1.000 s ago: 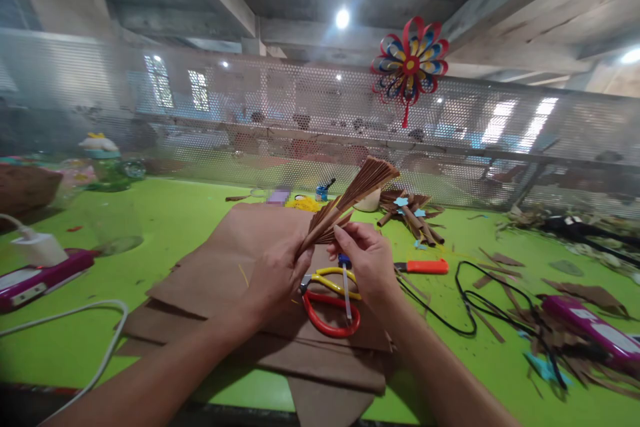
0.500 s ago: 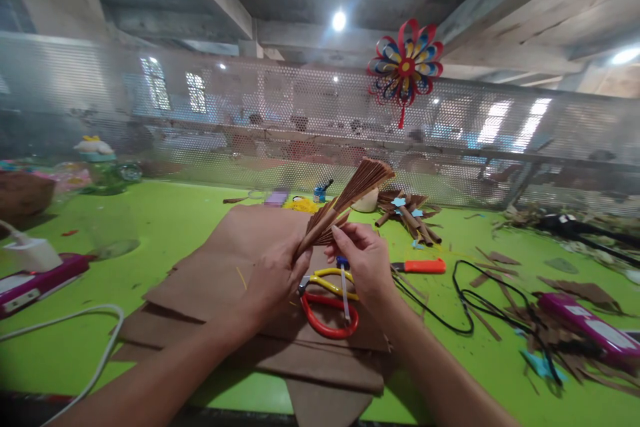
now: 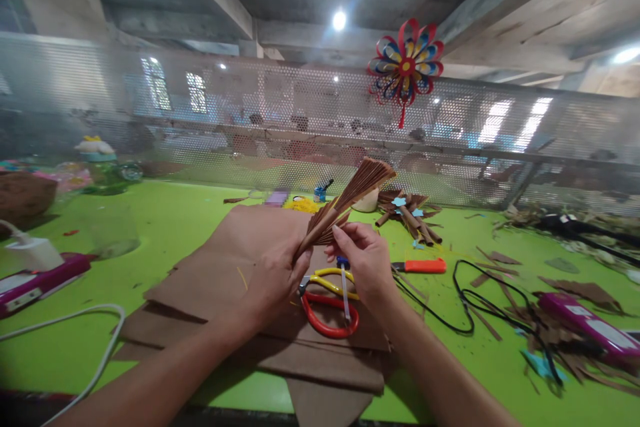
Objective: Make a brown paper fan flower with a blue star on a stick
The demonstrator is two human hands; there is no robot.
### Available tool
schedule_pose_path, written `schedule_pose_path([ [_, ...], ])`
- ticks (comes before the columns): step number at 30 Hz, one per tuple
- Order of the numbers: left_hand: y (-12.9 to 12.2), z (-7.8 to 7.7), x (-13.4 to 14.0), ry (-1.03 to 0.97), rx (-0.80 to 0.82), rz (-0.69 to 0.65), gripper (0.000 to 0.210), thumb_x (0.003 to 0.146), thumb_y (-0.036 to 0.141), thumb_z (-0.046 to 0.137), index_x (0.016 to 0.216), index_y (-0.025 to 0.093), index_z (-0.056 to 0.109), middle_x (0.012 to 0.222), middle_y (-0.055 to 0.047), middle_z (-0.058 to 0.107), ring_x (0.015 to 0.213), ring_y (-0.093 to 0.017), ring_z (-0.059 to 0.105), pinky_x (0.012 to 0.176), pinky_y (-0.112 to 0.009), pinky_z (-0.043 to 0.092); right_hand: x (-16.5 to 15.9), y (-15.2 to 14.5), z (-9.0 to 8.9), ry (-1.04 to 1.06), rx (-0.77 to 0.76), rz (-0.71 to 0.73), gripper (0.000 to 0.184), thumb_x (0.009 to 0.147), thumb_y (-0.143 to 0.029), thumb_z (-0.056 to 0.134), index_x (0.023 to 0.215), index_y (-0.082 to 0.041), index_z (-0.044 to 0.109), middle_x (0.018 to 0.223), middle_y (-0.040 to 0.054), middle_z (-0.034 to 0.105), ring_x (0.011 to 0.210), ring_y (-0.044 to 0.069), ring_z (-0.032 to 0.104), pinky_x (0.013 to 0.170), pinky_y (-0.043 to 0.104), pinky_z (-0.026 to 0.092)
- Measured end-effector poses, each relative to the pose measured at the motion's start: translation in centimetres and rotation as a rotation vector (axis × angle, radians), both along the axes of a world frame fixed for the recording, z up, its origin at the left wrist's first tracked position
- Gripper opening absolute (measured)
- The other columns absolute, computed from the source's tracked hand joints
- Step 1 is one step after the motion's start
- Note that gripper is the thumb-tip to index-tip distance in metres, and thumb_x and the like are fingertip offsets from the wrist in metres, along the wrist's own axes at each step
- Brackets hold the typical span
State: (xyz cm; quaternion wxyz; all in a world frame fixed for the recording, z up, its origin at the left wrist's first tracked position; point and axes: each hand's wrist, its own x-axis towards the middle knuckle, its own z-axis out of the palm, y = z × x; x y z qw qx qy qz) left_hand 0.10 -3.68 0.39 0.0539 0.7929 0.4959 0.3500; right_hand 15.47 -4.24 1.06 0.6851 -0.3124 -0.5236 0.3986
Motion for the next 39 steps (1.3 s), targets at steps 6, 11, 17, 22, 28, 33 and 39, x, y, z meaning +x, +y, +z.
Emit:
schedule_pose_path([
  [6,0.2,-0.1,-0.1,-0.033,-0.025,-0.003,0.034,0.086,0.038,0.034,0.104,0.020,0.055,0.079,-0.005,0.063,0.074,-0.017,0.059,0.067,-0.026,0.041,0.0,-0.1,0.1,0.002,0.009,0.039,0.016,0.077,-0.030,0.060,0.079,-0.014,0.063,0.071,0.0030,0.062,0.056,0.012,0.057,0.052,0.025,0.048],
  [11,0.4,0.0,-0.4,-0.056,-0.043,-0.035,0.038,0.088,0.039,0.028,0.108,0.020,0.053,0.078,-0.005,0.062,0.067,-0.015,0.057,0.062,-0.025,0.038,0.2,0.1,-0.2,-0.012,-0.020,0.022,0.023,0.078,-0.037,0.057,0.079,-0.015,0.063,0.071,0.0036,0.061,0.055,0.011,0.056,0.048,0.023,0.046],
  [17,0.7,0.0,-0.7,-0.092,-0.024,-0.039,0.040,0.088,0.040,0.026,0.105,0.018,0.055,0.078,-0.005,0.061,0.067,-0.015,0.055,0.061,-0.024,0.038,-0.1,0.1,-0.8,-0.096,-0.062,-0.007,0.026,0.077,-0.041,0.057,0.079,-0.015,0.062,0.070,0.0026,0.061,0.054,0.011,0.055,0.049,0.023,0.046],
  [22,0.8,0.0,-0.8,-0.087,-0.053,-0.031,0.040,0.088,0.040,0.025,0.108,0.020,0.054,0.078,-0.005,0.062,0.067,-0.016,0.056,0.061,-0.025,0.039,-0.4,0.1,-1.2,-0.205,-0.060,-0.038,0.027,0.078,-0.041,0.056,0.073,-0.014,0.061,0.066,0.0019,0.059,0.053,0.010,0.054,0.051,0.024,0.047],
  [28,0.7,0.0,-0.7,-0.131,-0.050,-0.044,0.039,0.088,0.041,0.027,0.107,0.017,0.052,0.082,-0.006,0.061,0.072,-0.017,0.057,0.064,-0.025,0.039,-0.4,0.3,-1.4,-0.262,-0.059,-0.045,0.029,0.078,-0.041,0.056,0.070,-0.014,0.062,0.057,0.0013,0.057,0.050,0.011,0.052,0.049,0.024,0.046],
  [33,0.8,0.0,-0.8,-0.230,-0.092,-0.132,0.032,0.086,0.038,0.032,0.102,0.018,0.052,0.083,-0.004,0.060,0.075,-0.016,0.057,0.068,-0.027,0.041,-0.4,0.3,-1.4,-0.297,-0.062,-0.034,0.030,0.077,-0.042,0.056,0.070,-0.014,0.062,0.055,0.0016,0.058,0.050,0.012,0.053,0.048,0.025,0.046],
  [39,0.4,0.6,-1.0,-0.329,-0.164,-0.212,0.028,0.084,0.035,0.037,0.101,0.018,0.050,0.085,-0.004,0.060,0.078,-0.017,0.056,0.070,-0.028,0.041,-0.4,0.2,-1.3,-0.349,-0.058,-0.019,0.029,0.077,-0.042,0.057,0.068,-0.014,0.062,0.053,0.0016,0.058,0.048,0.012,0.053,0.048,0.025,0.045],
])
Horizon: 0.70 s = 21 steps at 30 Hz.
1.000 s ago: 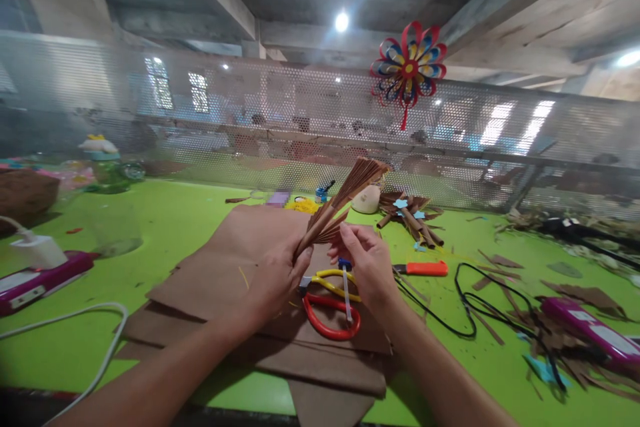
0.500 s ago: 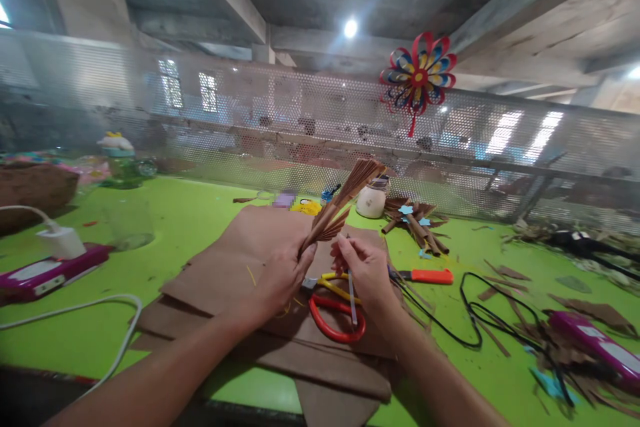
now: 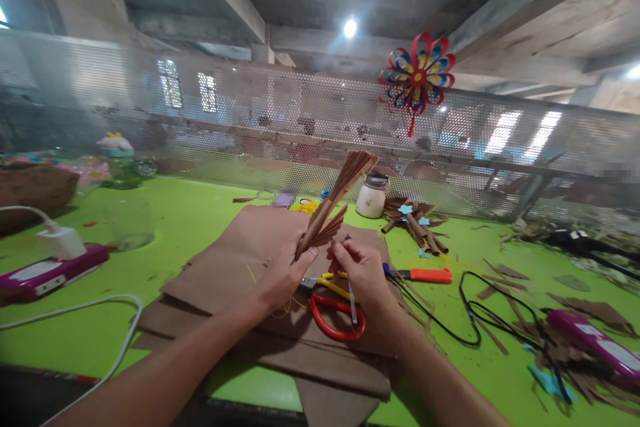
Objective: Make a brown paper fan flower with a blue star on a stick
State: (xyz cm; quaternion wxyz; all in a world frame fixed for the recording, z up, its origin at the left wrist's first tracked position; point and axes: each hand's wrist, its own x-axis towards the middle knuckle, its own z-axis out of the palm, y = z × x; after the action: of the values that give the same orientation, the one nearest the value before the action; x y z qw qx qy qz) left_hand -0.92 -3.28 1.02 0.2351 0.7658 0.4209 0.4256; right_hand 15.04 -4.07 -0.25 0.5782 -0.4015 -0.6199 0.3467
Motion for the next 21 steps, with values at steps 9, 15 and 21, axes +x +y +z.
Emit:
schedule_pose_path([
  [9,-0.4,0.3,0.2,-0.070,0.009,-0.044,0.027,0.084,0.032,0.037,0.104,0.017,0.048,0.091,-0.005,0.061,0.084,-0.016,0.056,0.076,-0.028,0.041,0.0,-0.1,0.1,-0.044,0.012,0.017,0.029,0.078,-0.041,0.056,0.071,-0.014,0.063,0.053,0.0010,0.059,0.048,0.011,0.053,0.049,0.024,0.044],
  [15,0.1,-0.4,0.4,0.002,0.034,0.031,0.034,0.086,0.041,0.032,0.104,0.018,0.048,0.087,-0.005,0.060,0.080,-0.017,0.056,0.070,-0.029,0.042,-0.3,-0.8,0.6,-0.001,0.012,0.054,0.025,0.077,-0.039,0.057,0.072,-0.015,0.062,0.059,0.0014,0.059,0.053,0.012,0.056,0.051,0.025,0.047],
  [21,0.0,-0.6,0.6,0.012,0.052,0.010,0.034,0.087,0.041,0.032,0.104,0.018,0.050,0.089,-0.005,0.060,0.083,-0.017,0.056,0.074,-0.029,0.042,-0.4,-0.7,0.9,0.096,0.058,0.085,0.021,0.074,-0.035,0.061,0.084,-0.017,0.059,0.069,0.0010,0.059,0.055,0.012,0.056,0.050,0.025,0.050],
])
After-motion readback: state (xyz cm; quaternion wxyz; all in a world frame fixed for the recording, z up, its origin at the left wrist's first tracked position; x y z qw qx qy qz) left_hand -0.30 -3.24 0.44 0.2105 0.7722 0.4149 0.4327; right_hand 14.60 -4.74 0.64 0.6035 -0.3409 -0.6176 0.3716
